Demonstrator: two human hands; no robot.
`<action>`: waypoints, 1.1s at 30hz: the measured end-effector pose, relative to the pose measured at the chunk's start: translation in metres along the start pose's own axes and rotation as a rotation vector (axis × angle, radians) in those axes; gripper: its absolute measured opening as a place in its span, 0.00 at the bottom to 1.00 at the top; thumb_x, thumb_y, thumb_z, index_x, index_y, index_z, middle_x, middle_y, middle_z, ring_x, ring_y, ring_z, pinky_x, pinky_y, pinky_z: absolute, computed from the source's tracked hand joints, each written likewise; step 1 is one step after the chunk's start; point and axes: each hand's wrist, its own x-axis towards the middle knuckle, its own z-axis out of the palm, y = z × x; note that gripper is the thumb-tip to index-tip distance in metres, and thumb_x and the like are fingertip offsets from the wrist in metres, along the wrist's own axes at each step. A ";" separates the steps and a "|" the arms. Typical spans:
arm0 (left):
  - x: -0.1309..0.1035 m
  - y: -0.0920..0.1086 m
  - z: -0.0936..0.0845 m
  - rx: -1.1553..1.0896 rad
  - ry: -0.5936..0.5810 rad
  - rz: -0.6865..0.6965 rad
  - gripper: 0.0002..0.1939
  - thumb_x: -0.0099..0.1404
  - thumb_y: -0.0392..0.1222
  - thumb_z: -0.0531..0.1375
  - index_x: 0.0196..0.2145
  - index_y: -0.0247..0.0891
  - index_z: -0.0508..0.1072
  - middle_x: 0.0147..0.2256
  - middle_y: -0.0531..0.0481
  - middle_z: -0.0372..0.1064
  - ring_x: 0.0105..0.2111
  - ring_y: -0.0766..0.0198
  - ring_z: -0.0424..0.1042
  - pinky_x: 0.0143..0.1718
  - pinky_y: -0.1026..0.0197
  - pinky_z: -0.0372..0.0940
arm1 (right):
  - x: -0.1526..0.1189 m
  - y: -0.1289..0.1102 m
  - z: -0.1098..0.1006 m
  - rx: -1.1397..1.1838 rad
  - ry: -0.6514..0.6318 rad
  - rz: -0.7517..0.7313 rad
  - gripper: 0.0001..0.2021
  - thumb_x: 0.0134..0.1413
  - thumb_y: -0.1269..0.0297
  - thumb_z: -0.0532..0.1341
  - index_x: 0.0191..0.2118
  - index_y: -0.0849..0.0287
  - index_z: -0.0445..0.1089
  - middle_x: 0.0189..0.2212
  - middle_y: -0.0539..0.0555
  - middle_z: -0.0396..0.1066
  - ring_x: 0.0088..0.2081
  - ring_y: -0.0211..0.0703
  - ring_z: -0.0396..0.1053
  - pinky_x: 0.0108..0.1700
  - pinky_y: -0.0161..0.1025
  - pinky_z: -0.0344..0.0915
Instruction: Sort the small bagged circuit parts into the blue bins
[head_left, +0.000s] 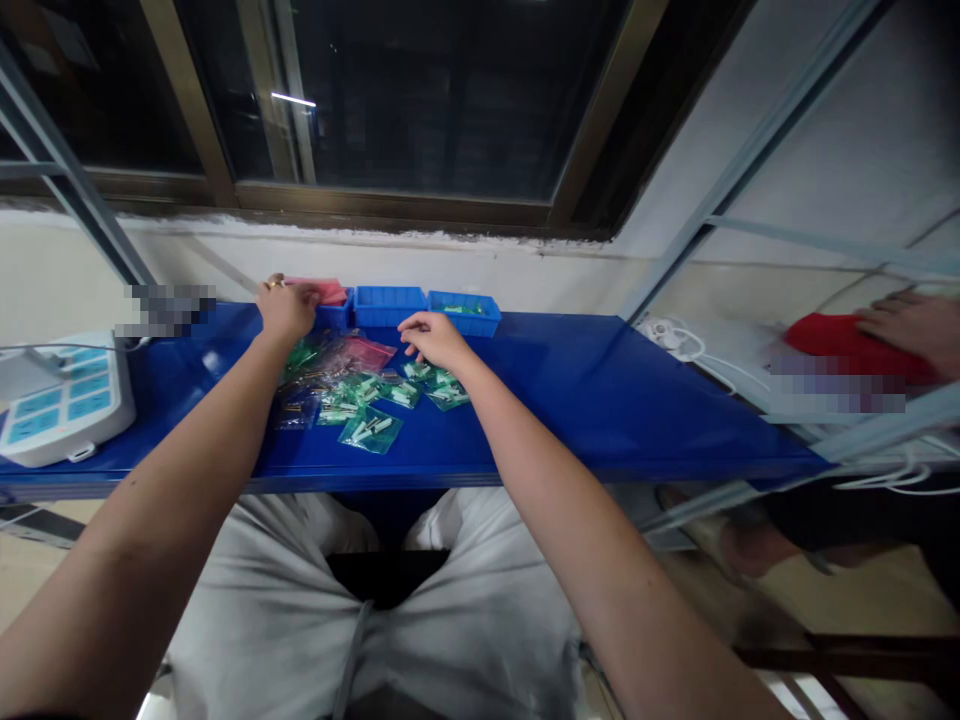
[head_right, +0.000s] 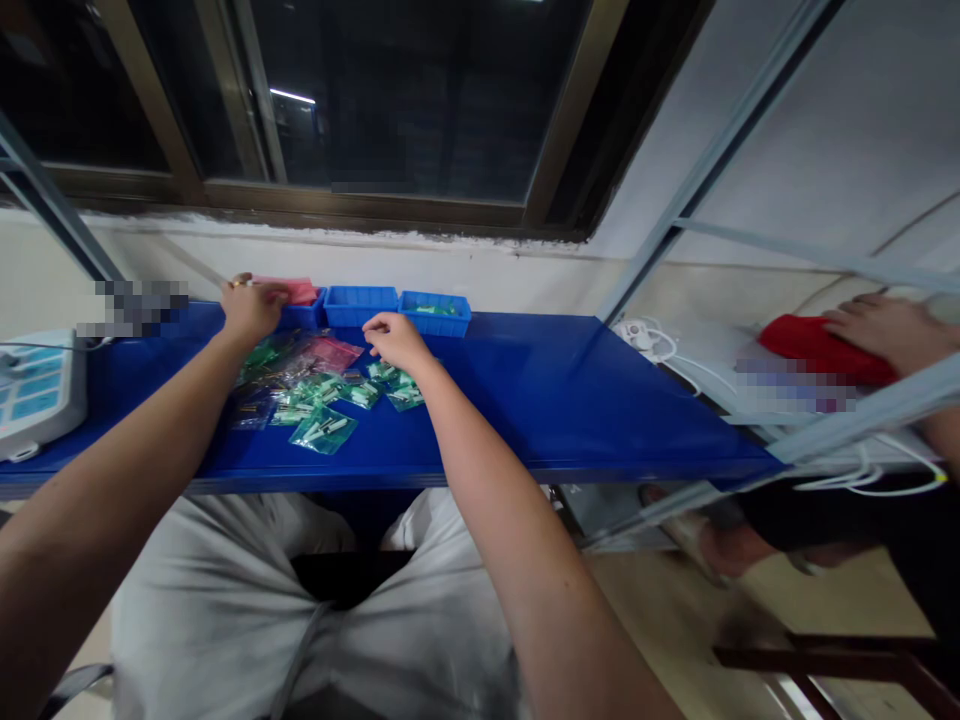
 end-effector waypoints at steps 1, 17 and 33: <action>-0.003 0.002 -0.002 0.031 0.024 -0.012 0.19 0.67 0.47 0.56 0.48 0.35 0.78 0.56 0.34 0.65 0.60 0.42 0.55 0.60 0.40 0.51 | 0.000 0.000 0.000 -0.004 -0.005 -0.004 0.05 0.59 0.75 0.58 0.36 0.61 0.70 0.31 0.53 0.72 0.26 0.35 0.72 0.21 0.28 0.64; -0.006 0.011 -0.005 0.093 -0.159 0.154 0.24 0.60 0.38 0.52 0.49 0.29 0.79 0.46 0.30 0.70 0.50 0.43 0.64 0.56 0.44 0.56 | -0.004 -0.005 0.003 -0.032 -0.046 0.015 0.06 0.60 0.73 0.58 0.33 0.61 0.71 0.29 0.53 0.73 0.25 0.34 0.71 0.22 0.29 0.61; -0.002 -0.002 -0.001 -0.042 0.032 0.115 0.18 0.60 0.28 0.50 0.37 0.30 0.79 0.42 0.36 0.73 0.45 0.51 0.67 0.52 0.50 0.61 | -0.007 -0.008 0.002 -0.071 -0.076 0.020 0.07 0.60 0.73 0.59 0.31 0.62 0.72 0.27 0.54 0.74 0.23 0.34 0.70 0.22 0.29 0.60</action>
